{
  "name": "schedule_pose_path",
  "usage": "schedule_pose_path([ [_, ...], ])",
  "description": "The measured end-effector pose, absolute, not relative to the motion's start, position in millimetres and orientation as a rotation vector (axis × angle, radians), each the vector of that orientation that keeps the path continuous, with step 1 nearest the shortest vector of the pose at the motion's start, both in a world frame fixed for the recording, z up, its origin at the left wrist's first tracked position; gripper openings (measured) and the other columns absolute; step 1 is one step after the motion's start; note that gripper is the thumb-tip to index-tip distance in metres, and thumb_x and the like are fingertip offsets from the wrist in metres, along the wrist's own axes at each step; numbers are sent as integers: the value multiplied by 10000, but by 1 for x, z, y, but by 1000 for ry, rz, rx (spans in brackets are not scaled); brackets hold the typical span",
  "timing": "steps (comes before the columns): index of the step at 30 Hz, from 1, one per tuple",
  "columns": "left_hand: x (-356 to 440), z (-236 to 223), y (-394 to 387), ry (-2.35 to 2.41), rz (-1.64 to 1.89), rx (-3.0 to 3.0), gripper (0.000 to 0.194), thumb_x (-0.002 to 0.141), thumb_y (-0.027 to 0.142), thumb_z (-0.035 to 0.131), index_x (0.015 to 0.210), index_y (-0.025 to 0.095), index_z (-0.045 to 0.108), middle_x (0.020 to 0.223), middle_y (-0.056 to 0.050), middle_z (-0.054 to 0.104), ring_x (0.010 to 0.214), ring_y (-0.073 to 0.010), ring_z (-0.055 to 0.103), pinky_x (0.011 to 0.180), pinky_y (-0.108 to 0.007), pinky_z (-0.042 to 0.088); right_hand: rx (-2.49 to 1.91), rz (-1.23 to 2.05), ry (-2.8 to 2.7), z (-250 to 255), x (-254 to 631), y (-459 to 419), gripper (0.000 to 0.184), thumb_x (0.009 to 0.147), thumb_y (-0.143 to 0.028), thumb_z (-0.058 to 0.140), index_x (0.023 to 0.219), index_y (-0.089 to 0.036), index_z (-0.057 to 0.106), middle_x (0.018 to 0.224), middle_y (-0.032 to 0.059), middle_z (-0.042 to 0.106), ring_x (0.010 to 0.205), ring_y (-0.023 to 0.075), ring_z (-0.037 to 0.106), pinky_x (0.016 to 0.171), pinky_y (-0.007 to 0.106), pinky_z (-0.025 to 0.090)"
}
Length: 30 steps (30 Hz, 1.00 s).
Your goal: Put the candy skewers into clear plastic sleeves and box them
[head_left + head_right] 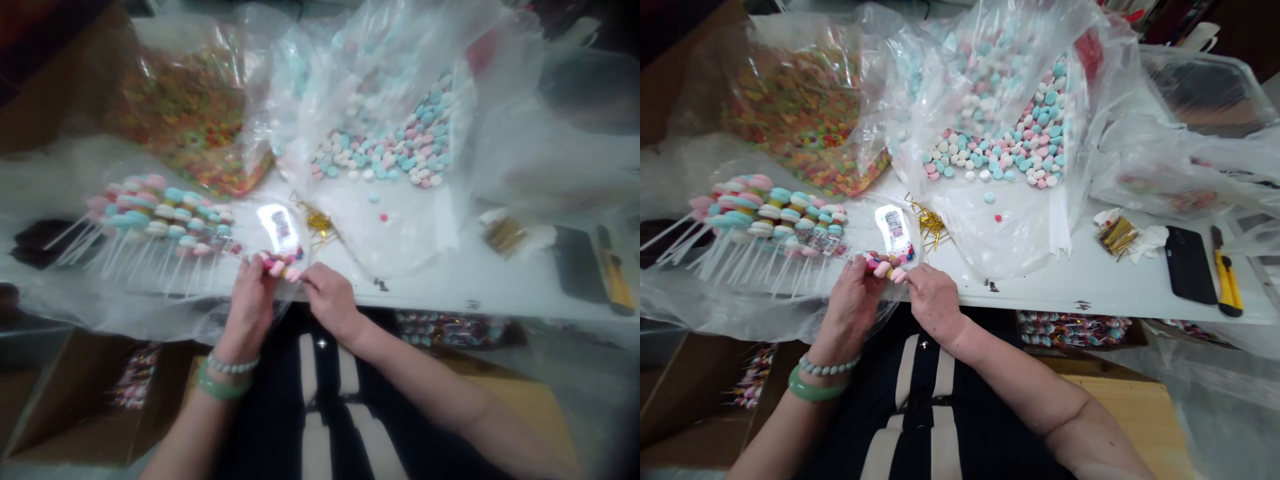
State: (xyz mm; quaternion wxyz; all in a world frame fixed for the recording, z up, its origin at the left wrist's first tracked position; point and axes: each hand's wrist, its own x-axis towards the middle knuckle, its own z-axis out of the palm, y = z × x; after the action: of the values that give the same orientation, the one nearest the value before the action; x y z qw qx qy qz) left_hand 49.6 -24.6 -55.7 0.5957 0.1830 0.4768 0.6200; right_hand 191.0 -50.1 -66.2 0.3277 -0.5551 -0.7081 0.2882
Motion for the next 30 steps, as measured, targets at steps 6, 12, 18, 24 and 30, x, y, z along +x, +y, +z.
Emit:
schedule_pose_path([
  [6,37,-50,-23,1138,1277,320,283,908,371,626,723,157,630,782,-77,676,866,-226,682,832,-372,557,-1378,688,-1976,-68,191,-50,267,927,-124,474,970,-188,730,881,81,683,829,206,602,786,326,448],
  [12,32,-42,-19,1191,1189,190,297,956,336,549,729,155,613,809,-108,704,819,-231,695,737,-369,583,-1295,1901,-1135,-58,193,-47,98,819,-218,607,804,-185,698,677,-8,639,523,96,486,523,228,389],
  [18,32,-41,-22,1151,1090,205,359,982,376,495,720,161,615,877,-131,717,931,-260,698,802,-396,586,-1249,2017,-756,-62,191,-50,121,704,-263,695,698,-168,621,533,-63,479,466,65,367,453,202,252],
  [24,31,-44,-28,1260,1205,522,282,891,352,663,679,171,626,710,-43,637,746,-189,648,750,-316,565,-1486,1113,-1642,-59,190,-53,179,845,-142,541,772,-207,691,789,14,687,771,162,610,717,275,420],
  [30,22,-47,-25,1251,1151,475,286,903,389,641,741,155,666,780,-67,671,733,-193,657,729,-317,579,-1372,950,-1898,-64,187,-55,230,917,-158,520,965,-239,730,986,36,756,916,182,676,789,269,464],
])
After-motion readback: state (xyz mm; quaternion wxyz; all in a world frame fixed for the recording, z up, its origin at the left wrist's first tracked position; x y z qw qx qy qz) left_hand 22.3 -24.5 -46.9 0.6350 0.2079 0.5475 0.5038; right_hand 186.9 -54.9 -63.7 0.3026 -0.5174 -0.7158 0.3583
